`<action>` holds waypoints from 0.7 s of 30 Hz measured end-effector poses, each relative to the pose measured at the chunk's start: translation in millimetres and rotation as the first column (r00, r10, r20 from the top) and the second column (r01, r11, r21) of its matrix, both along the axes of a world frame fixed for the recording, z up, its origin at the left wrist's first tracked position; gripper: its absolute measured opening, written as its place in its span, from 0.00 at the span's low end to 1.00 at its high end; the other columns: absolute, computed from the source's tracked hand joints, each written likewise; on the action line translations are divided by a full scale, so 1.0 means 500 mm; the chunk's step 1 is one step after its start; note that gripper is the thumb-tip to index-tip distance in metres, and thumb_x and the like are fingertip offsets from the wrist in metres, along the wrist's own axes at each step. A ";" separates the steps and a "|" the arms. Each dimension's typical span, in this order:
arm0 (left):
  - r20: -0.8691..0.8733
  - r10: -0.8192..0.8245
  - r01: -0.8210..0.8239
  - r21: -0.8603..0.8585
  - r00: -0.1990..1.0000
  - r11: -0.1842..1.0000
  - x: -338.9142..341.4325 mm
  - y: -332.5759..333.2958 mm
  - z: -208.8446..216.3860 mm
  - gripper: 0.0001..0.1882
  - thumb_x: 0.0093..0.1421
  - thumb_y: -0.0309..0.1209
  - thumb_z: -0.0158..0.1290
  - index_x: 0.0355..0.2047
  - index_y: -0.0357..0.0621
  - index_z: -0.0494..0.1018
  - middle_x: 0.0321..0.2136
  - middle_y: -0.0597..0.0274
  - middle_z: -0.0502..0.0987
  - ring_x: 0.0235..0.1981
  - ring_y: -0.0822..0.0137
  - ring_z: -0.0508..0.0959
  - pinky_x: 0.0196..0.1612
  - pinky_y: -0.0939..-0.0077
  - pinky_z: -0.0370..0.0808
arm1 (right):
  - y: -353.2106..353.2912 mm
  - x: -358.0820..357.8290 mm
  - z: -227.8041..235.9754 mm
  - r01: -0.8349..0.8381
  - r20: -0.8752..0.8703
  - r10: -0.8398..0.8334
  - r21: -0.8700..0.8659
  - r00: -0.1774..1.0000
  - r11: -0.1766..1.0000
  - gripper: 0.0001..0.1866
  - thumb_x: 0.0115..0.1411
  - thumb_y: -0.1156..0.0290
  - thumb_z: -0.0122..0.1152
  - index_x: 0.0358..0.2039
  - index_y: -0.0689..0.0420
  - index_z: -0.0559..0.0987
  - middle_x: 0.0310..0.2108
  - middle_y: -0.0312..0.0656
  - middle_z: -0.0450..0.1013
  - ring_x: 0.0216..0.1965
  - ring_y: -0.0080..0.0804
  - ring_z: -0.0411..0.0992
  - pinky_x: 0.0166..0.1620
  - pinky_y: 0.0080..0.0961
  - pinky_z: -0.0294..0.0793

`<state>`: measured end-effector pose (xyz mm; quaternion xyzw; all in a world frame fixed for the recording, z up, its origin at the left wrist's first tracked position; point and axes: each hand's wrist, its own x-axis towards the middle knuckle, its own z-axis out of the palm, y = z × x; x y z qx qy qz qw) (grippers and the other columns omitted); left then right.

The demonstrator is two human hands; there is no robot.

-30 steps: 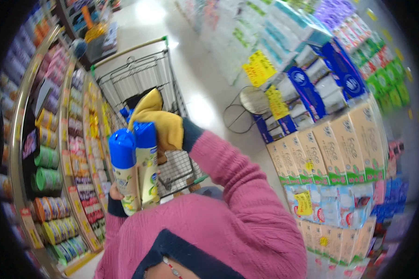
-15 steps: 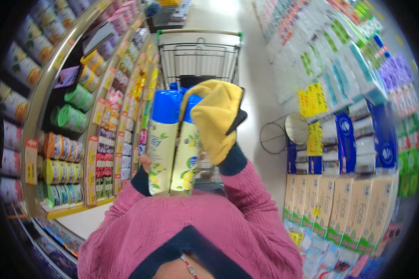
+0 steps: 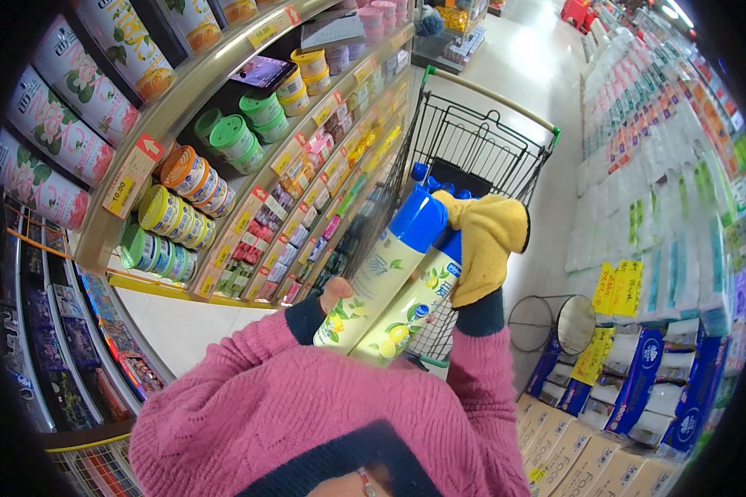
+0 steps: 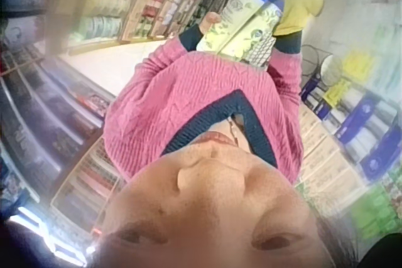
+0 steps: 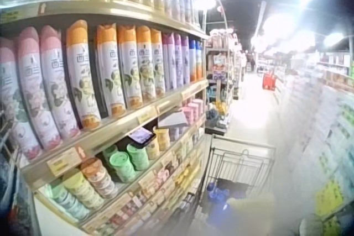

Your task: The person repeatedly picks cylindrical containers from a shelf, wipes them with a yellow cloth, and places them into a shopping cart. They also write on a piece of paper while holding a container. The task involves handling multiple identical items and organizing them in the cart.

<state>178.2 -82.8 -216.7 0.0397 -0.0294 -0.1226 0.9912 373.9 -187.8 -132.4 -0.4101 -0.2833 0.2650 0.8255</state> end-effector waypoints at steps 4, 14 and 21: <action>-0.094 0.131 -0.114 0.165 0.987 0.980 -0.004 -0.006 -0.020 0.50 0.41 0.36 0.60 0.66 0.34 0.55 0.60 0.44 0.68 0.58 0.47 0.72 0.64 0.58 0.66 | 0.006 -0.004 -0.003 -0.120 -0.084 0.121 0.011 0.989 0.993 0.14 0.70 0.57 0.49 0.40 0.56 0.71 0.37 0.39 0.72 0.40 0.28 0.70 0.49 0.23 0.71; -0.141 0.177 -0.080 0.518 0.974 0.852 -0.027 0.016 0.057 0.49 0.46 0.28 0.61 0.69 0.39 0.51 0.63 0.49 0.66 0.61 0.54 0.70 0.64 0.58 0.66 | -0.048 -0.067 -0.051 -0.147 -0.334 0.119 -0.059 0.935 0.987 0.14 0.70 0.57 0.50 0.47 0.53 0.71 0.40 0.36 0.72 0.39 0.27 0.72 0.45 0.24 0.75; -0.057 0.289 -0.225 0.491 0.956 0.841 0.017 0.028 0.096 0.33 0.58 0.27 0.56 0.63 0.38 0.59 0.53 0.51 0.73 0.53 0.58 0.77 0.55 0.64 0.77 | -0.060 -0.050 -0.052 -0.146 -0.516 0.133 0.014 0.846 0.989 0.14 0.70 0.60 0.51 0.52 0.50 0.70 0.41 0.33 0.72 0.39 0.25 0.73 0.42 0.25 0.77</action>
